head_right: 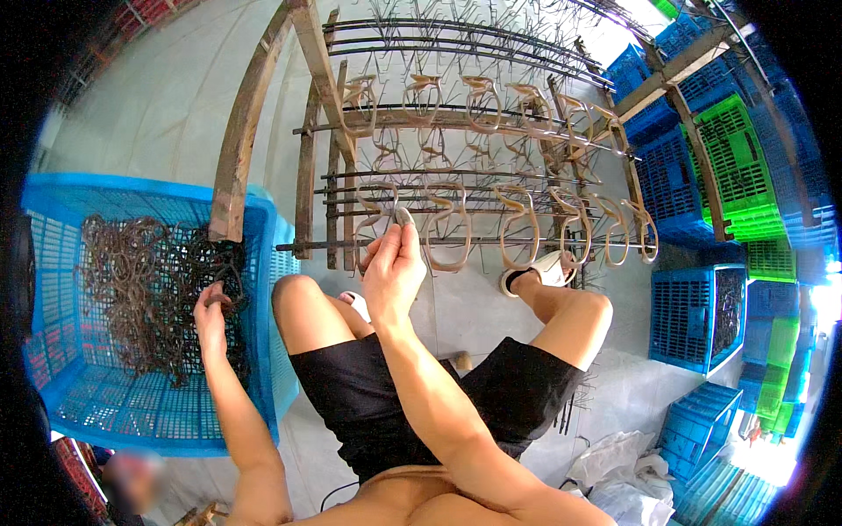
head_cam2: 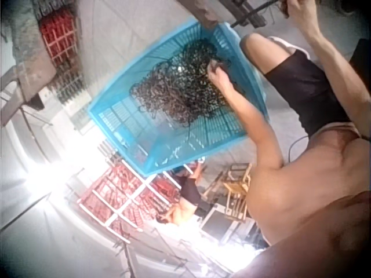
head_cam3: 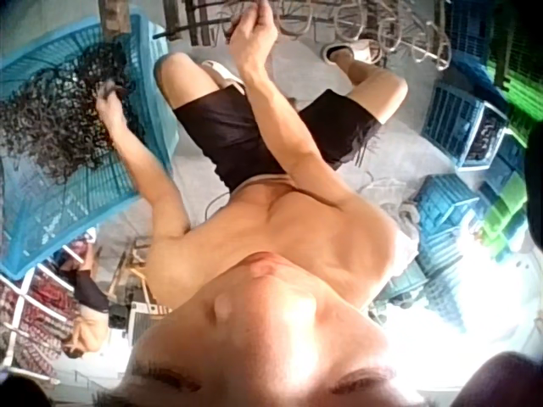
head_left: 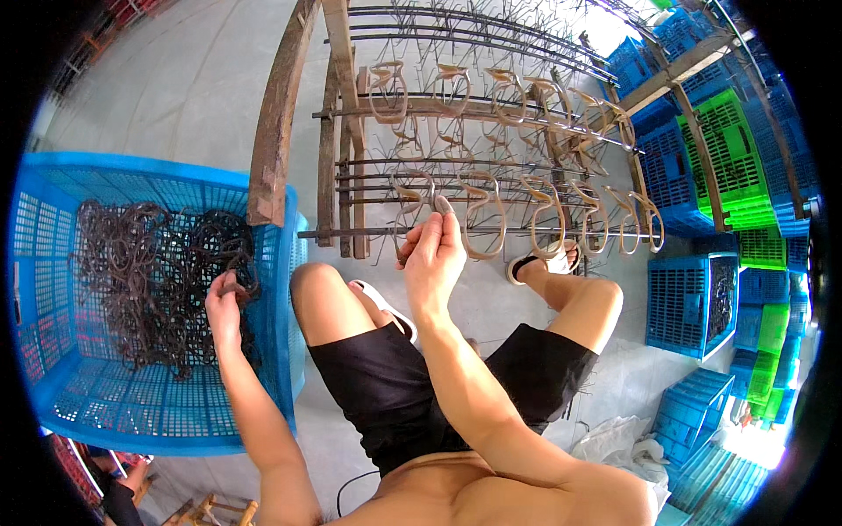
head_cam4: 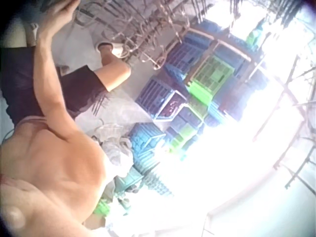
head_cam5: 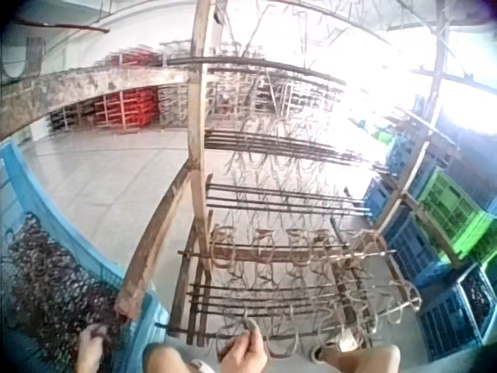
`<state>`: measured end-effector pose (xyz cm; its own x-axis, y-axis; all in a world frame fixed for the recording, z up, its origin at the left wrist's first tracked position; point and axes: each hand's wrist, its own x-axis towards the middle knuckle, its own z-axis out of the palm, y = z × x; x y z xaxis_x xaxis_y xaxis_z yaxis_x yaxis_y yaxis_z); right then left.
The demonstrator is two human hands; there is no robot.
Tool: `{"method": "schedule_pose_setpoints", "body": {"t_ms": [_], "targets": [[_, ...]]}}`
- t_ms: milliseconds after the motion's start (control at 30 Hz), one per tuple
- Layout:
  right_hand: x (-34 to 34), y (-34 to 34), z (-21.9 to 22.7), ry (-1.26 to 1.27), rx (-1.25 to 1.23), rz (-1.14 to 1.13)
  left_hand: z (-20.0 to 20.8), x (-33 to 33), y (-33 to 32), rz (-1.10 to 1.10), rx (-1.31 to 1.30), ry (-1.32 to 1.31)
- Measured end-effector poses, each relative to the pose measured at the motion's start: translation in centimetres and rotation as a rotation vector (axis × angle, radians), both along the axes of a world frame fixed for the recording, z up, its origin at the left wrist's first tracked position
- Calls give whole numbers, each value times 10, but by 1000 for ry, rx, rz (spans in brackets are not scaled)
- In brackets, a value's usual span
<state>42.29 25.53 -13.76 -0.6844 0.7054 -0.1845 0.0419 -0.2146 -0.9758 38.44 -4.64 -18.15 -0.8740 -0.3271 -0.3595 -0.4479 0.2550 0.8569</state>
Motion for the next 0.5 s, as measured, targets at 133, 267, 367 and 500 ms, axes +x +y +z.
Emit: {"method": "schedule_pose_setpoints", "body": {"t_ms": [133,267,367,500], "targets": [[-2,3,0,32,-72,-70,-17,16,2,-34,46,117],[1,3,-1,52,-135,-21,-13,28,6,-7,-39,105],[1,0,-2,37,-121,7,-14,37,5,12,-18,146],[-1,-6,-14,45,-72,-56,-2,43,17,79,-64,192]]}}
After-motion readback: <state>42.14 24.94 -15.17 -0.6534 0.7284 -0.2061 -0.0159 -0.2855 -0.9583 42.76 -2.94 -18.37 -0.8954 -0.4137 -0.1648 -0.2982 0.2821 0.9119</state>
